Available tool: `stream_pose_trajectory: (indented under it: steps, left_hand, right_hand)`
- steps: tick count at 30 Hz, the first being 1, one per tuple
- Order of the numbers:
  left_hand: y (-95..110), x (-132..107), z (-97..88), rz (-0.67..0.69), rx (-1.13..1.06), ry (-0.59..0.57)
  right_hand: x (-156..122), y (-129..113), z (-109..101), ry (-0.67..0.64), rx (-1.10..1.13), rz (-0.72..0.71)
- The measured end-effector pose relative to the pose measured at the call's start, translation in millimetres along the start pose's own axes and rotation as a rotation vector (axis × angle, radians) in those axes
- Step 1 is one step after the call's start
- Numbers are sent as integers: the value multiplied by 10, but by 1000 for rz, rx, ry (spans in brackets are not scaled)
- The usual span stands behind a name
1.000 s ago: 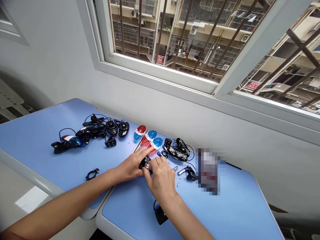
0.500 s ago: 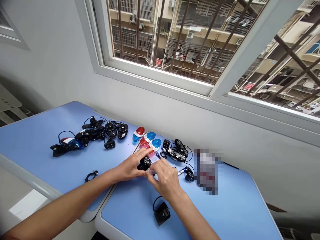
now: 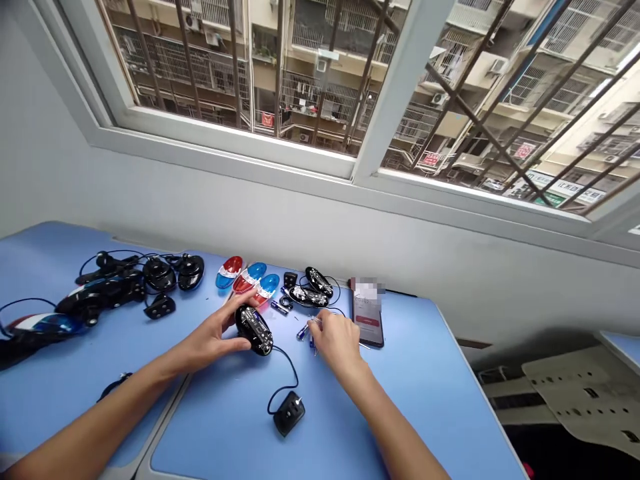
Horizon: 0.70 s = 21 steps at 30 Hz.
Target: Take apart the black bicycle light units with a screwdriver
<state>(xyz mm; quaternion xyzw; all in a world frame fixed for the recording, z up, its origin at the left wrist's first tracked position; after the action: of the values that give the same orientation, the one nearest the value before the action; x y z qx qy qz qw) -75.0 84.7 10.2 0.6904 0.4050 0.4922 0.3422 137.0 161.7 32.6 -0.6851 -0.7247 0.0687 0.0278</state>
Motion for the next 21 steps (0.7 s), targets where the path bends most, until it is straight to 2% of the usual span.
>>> stream_pose_trajectory:
  steps: [6, 9, 13, 17, 21]
  left_hand:
    - [-18, -15, 45, -38, -188, -1]
    - [-22, -16, 52, -33, -253, 19]
    - [-73, -19, 15, -47, -388, 118]
    - [-125, 1, 9, -109, -550, 218]
    - [-154, 37, 85, -170, -678, 270]
  right_hand:
    - [-160, -60, -4, 28, 28, -74]
    - [-314, -191, 36, 35, 98, -232]
    - [-493, -425, 145, -54, 168, -392]
    - [-527, -629, 134, -105, 179, -425]
    - [-475, -765, 74, -140, 248, -417]
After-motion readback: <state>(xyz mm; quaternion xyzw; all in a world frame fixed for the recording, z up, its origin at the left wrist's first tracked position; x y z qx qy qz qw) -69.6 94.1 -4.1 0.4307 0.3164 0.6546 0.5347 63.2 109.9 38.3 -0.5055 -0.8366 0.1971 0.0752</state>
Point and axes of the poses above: each hand's wrist, its own x-axis towards the middle knuckle, its own z-axis out of the palm, y = z × x, the point moved 8 cm from there along x, towards the middle knuckle, and after that the axes turned 13 degrees about z, right-handed, at the moved point
